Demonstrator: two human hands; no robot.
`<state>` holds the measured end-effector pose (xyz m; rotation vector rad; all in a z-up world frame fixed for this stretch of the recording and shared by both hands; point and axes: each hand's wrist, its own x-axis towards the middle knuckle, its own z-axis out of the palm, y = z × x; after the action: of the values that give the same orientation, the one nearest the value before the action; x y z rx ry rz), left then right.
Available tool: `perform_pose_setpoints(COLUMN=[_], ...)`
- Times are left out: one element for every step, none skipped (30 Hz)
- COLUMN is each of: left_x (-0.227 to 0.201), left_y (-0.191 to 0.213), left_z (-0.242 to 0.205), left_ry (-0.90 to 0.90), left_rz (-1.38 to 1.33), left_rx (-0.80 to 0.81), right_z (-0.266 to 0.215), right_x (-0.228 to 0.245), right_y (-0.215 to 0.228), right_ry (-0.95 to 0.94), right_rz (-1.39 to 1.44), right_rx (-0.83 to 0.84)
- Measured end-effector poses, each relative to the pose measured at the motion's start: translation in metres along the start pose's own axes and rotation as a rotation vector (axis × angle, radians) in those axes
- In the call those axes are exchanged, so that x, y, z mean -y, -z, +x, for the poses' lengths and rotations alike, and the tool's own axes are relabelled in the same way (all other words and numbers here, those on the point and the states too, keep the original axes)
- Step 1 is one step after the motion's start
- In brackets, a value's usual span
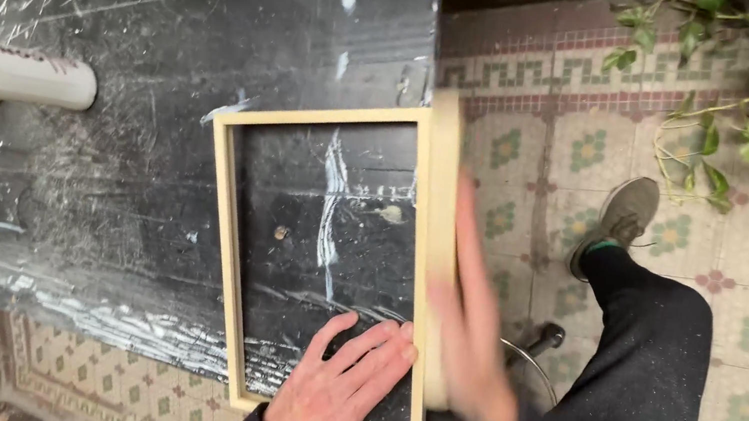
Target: The recorder is sanding the inner and outer edges of a wooden picture frame using a sanding block.
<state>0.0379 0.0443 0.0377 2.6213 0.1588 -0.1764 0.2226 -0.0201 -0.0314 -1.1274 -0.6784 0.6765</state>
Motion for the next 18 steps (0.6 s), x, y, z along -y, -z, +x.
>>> perform_pose_setpoints(left_x=[0.000,-0.002,0.001,0.003,-0.001,-0.008,-0.011,-0.013,-0.012,-0.010,-0.013,-0.015,-0.012,-0.008,-0.006,-0.004,-0.007,-0.009], left_y=[0.000,0.000,0.001,0.001,0.001,0.005,0.009,0.014,0.017,0.020,0.020,0.019,0.019,0.019,0.019,0.019,0.019,0.018], left_z=[-0.001,-0.002,0.000,0.003,0.002,0.005,0.012,0.019,0.022,0.024,0.025,0.021,0.021,0.020,0.021,0.021,0.017,0.013], left_ry=[0.006,0.012,0.013,0.027,0.035,0.031,0.078,0.126,0.123,0.103,0.098,0.110,0.085,0.059,0.077,0.066,0.062,0.086], left_rz=[0.000,0.001,0.009,-0.002,-0.038,-0.054,-0.023,0.007,0.010,0.038,0.052,0.041,0.026,0.012,0.009,0.016,0.012,-0.003], left_rx=[0.010,0.020,0.017,-0.004,-0.012,-0.001,0.015,0.030,0.024,0.047,0.066,0.057,0.042,0.026,0.007,-0.003,-0.001,-0.008], right_z=[-0.040,-0.080,-0.060,-0.041,-0.031,-0.005,0.030,0.066,0.070,0.075,0.076,0.052,0.035,0.018,0.006,-0.006,-0.025,-0.027], right_x=[0.005,0.010,0.008,0.006,0.010,0.003,-0.007,-0.016,-0.013,-0.011,-0.009,-0.002,0.003,0.007,0.006,0.005,0.007,0.012], right_y=[-0.002,-0.004,-0.004,-0.004,-0.003,0.001,0.005,0.007,0.011,0.013,0.016,0.018,0.021,0.023,0.021,0.019,0.016,0.011], right_ry=[-0.141,-0.282,-0.274,-0.236,-0.220,-0.234,-0.096,0.043,0.049,0.033,0.002,-0.006,-0.082,-0.160,-0.161,-0.227,-0.310,-0.328], right_rz=[0.021,0.041,0.045,0.058,0.060,0.053,0.026,0.002,-0.001,0.002,0.004,-0.001,0.019,0.037,0.033,0.035,0.036,0.031], right_rx=[-0.017,-0.033,-0.030,-0.039,-0.063,-0.074,-0.060,-0.045,-0.043,-0.060,-0.062,-0.046,-0.088,-0.128,-0.102,-0.129,-0.160,-0.138])
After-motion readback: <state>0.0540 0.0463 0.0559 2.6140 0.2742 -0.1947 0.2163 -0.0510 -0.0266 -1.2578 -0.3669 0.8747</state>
